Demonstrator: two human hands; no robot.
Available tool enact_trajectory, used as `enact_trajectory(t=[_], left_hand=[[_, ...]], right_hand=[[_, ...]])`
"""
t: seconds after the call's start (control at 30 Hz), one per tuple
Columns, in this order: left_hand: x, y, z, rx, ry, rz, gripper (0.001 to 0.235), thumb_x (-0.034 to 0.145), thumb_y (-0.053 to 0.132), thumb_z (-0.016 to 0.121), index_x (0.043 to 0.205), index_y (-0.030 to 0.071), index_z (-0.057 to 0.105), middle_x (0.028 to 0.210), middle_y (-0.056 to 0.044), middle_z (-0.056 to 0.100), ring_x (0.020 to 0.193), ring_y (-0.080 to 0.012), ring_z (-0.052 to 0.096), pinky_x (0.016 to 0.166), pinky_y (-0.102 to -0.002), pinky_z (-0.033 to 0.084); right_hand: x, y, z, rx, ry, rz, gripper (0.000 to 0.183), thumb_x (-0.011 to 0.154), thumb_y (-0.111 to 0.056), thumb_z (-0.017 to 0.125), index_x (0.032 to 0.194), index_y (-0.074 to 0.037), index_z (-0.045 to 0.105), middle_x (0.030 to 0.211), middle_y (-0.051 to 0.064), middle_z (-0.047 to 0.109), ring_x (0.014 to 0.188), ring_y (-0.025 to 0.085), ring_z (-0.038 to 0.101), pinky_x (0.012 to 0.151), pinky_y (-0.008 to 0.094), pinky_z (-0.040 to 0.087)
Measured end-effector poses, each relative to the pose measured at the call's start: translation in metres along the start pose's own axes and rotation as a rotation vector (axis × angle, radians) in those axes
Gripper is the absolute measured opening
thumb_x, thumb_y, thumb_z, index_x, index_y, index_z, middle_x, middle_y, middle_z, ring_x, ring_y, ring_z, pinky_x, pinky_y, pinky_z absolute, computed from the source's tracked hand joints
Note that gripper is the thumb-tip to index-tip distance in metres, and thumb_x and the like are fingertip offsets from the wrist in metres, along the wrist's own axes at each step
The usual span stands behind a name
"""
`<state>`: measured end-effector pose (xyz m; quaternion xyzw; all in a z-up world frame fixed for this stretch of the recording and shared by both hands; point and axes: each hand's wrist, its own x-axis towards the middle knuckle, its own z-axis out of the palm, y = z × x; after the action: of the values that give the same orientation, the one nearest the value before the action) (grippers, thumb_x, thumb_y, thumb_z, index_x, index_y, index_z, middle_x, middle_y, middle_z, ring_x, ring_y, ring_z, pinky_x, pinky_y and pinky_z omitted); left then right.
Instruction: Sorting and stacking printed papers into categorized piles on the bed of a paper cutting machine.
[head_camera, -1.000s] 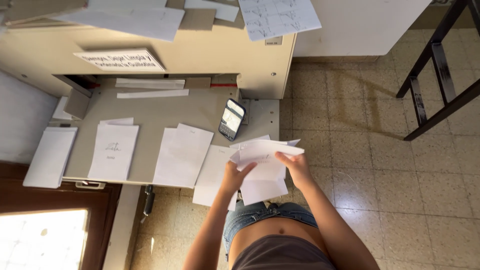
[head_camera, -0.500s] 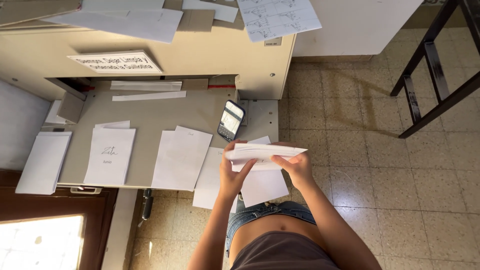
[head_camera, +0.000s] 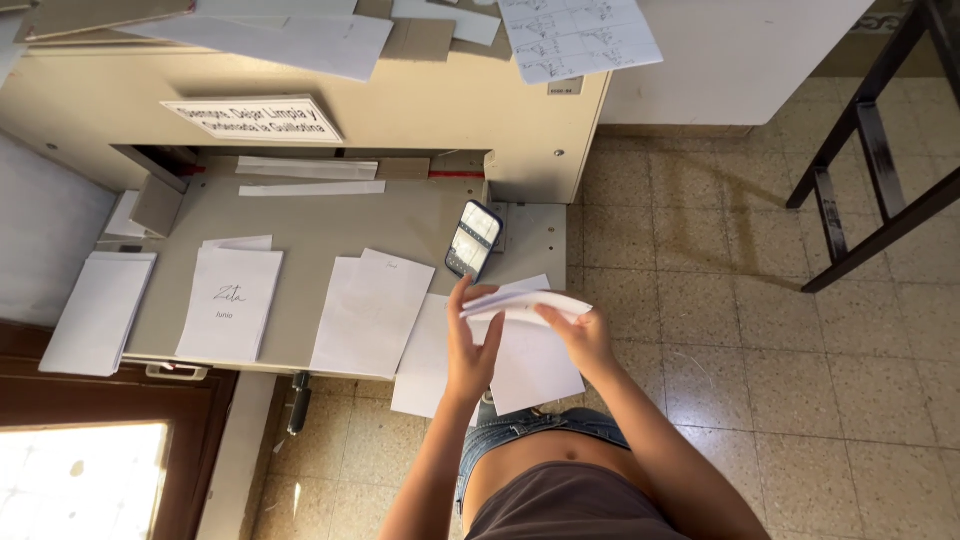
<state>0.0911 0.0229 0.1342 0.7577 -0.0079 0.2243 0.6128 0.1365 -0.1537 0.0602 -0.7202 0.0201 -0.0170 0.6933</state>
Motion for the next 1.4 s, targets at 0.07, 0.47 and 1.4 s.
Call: enact_trajectory(t=[0.07,0.47,1.4], left_hand=[[-0.008,-0.011,0.000,-0.019,-0.015,-0.013,0.065,0.094,-0.001,0.067,0.150,0.003,0.035,0.127,-0.013,0.066,0.124,-0.0297,0.060,0.113,-0.048,0.039],[-0.044,-0.086,0.020,0.080,-0.104,-0.022,0.053,0.095,0.002,0.066,0.142,-0.006,0.042,0.127,-0.024,0.064,0.124,-0.0385,0.062,0.108,-0.049,0.046],[-0.027,-0.058,0.005,0.101,-0.329,-0.186,0.056,0.098,0.017,0.058,0.148,0.007,0.036,0.128,-0.012,0.069,0.114,-0.0291,0.070,0.092,-0.040,0.057]], right_hand=[[-0.005,-0.016,0.009,0.015,-0.005,-0.003,0.022,0.077,-0.012,0.091,0.095,-0.003,0.081,0.091,0.013,0.080,0.087,0.014,0.068,0.082,0.034,0.055],[-0.006,-0.002,0.016,0.024,0.034,0.103,0.034,0.075,-0.014,0.094,0.102,0.000,0.078,0.098,0.012,0.078,0.094,0.016,0.068,0.089,0.040,0.054],[-0.005,0.000,-0.012,0.225,-0.086,0.359,0.048,0.074,-0.011,0.083,0.120,-0.001,0.073,0.117,0.013,0.078,0.106,0.028,0.073,0.091,0.041,0.059]])
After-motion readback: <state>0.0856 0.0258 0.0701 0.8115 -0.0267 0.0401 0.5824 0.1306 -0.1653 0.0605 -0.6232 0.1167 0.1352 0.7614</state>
